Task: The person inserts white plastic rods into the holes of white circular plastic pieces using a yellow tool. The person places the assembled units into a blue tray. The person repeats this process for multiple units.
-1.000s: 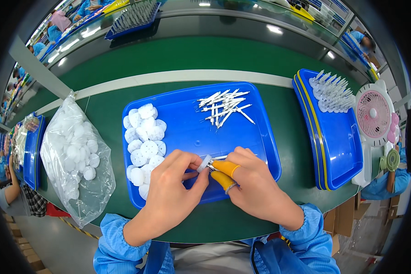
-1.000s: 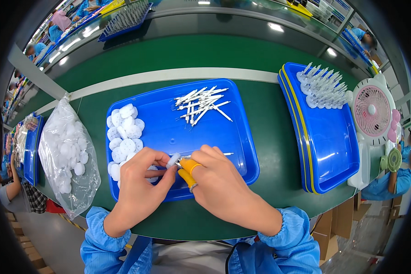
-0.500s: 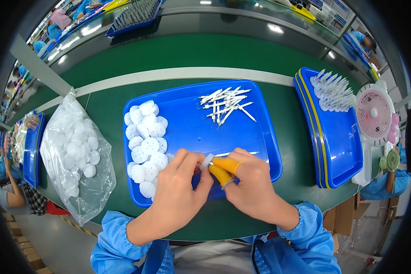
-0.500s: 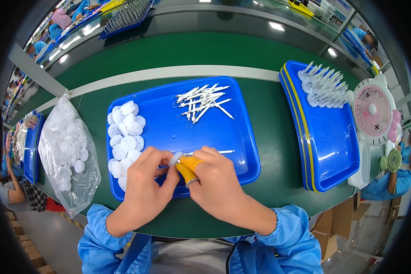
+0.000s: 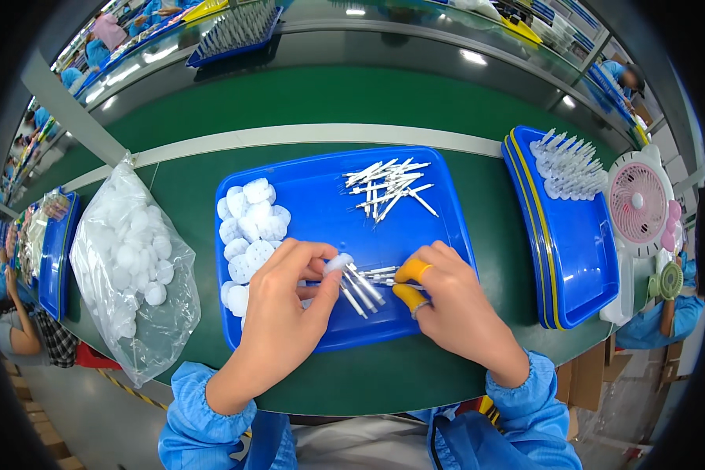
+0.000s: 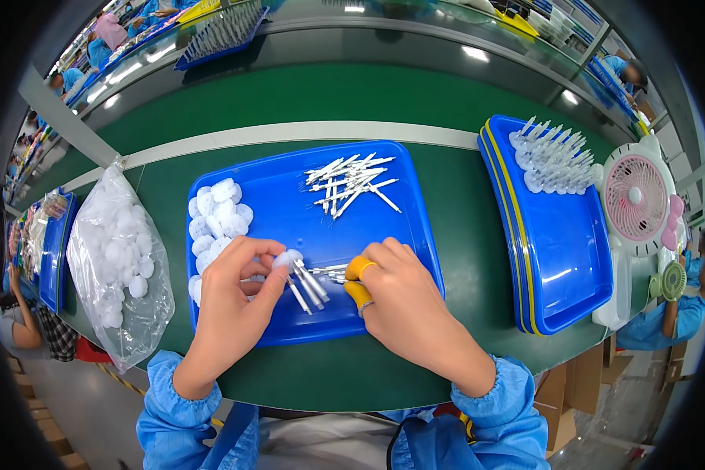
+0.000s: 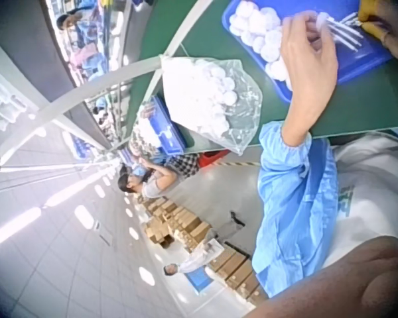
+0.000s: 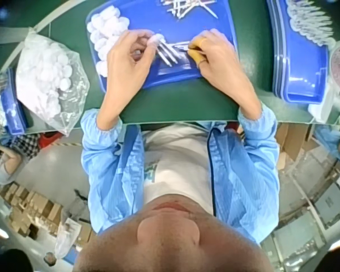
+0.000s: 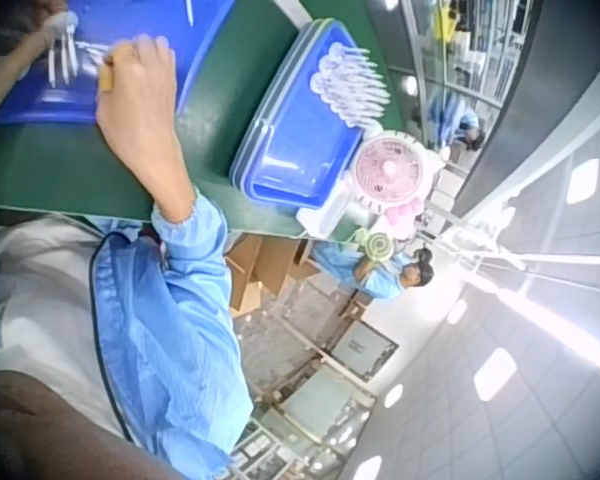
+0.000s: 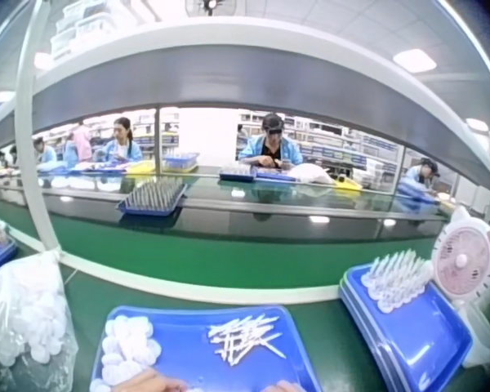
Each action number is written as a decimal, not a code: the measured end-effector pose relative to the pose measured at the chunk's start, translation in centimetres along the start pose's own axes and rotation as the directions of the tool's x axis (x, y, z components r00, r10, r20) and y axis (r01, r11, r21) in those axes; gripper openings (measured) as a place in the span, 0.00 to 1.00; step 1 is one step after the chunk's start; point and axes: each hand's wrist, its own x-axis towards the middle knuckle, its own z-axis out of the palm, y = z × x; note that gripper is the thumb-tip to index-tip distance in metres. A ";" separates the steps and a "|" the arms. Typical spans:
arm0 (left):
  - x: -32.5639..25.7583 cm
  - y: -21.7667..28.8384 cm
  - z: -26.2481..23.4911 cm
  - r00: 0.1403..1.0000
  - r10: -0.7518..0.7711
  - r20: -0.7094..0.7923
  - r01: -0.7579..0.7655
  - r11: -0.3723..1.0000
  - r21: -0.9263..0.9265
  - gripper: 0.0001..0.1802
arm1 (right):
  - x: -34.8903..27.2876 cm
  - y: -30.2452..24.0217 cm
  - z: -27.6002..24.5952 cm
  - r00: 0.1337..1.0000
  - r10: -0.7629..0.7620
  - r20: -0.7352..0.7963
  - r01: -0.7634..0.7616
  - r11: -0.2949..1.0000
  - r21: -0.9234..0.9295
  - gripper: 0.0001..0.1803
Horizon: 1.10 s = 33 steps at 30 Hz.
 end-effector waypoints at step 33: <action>-0.9 0.0 1.4 0.976 0.217 0.018 -0.217 0.972 0.091 0.09 | -0.3 -1.9 2.3 0.965 -0.084 -0.247 0.152 0.950 0.272 0.15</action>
